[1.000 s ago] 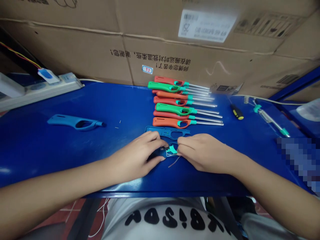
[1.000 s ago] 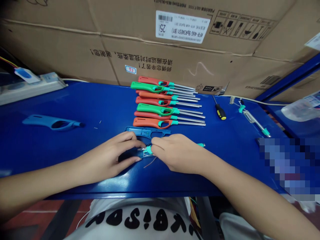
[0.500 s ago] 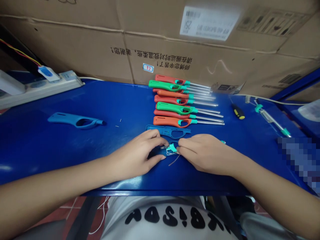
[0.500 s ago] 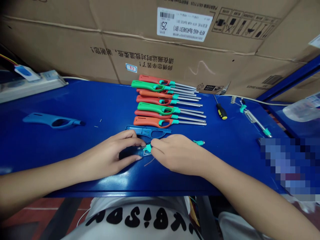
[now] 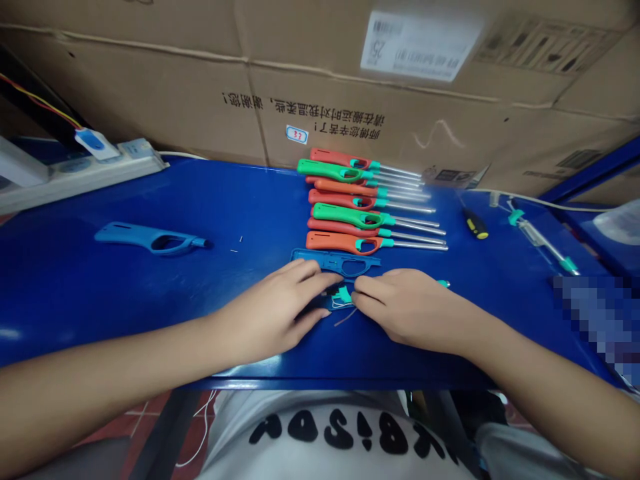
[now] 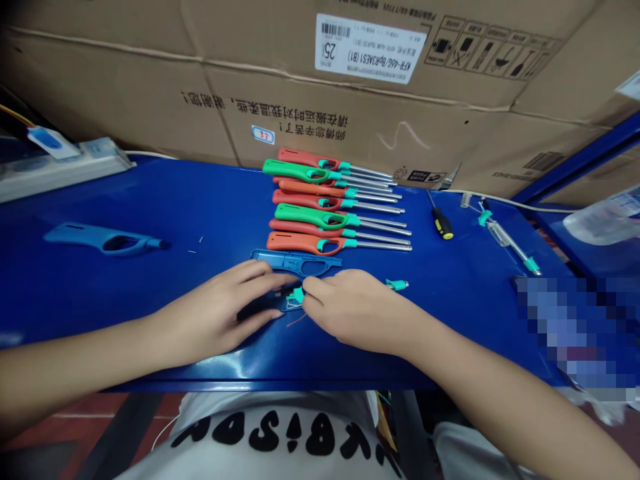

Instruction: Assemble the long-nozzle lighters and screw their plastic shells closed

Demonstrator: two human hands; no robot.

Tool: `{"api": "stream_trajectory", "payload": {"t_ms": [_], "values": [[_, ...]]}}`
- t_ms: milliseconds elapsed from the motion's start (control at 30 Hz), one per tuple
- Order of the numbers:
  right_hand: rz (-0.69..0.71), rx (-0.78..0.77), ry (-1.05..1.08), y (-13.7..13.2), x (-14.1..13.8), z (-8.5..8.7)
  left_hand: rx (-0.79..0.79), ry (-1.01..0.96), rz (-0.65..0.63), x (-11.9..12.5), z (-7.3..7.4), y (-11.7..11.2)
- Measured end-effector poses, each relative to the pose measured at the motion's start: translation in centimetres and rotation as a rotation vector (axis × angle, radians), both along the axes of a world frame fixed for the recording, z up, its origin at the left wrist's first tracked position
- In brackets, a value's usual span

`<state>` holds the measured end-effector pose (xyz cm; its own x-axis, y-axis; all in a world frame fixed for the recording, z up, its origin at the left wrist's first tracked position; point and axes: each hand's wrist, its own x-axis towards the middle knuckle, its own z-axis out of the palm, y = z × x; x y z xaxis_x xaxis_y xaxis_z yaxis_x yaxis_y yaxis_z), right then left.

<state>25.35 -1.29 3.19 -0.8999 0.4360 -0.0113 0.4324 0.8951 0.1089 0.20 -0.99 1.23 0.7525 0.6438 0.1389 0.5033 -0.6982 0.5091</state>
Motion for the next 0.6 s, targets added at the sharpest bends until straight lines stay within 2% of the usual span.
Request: {"api": "stream_trajectory", "payload": {"t_ms": [167, 233, 300, 400, 500, 600], "values": [[0.007, 0.009, 0.057, 0.2, 0.3, 0.2, 0.167, 0.103, -0.078, 0.1, -0.1, -0.5], [-0.004, 0.034, 0.169, 0.7, 1.0, 0.8, 0.204, 0.159, -0.092, 0.1, 0.0, -0.6], [-0.075, 0.080, 0.315, 1.6, 2.1, 1.5, 0.238, 0.219, -0.100, 0.0, -0.1, -0.7], [-0.370, 0.147, 0.453, 3.5, 4.9, 2.8, 0.301, 0.298, -0.117, -0.2, -0.4, -0.9], [-0.827, 0.161, 0.415, 5.8, 8.7, 3.6, 0.358, 0.338, -0.113, -0.5, -0.8, -0.9], [-1.299, 0.141, 0.297, 7.8, 13.2, 3.3, 0.341, 0.320, -0.115, -0.6, -1.0, -0.8]]}}
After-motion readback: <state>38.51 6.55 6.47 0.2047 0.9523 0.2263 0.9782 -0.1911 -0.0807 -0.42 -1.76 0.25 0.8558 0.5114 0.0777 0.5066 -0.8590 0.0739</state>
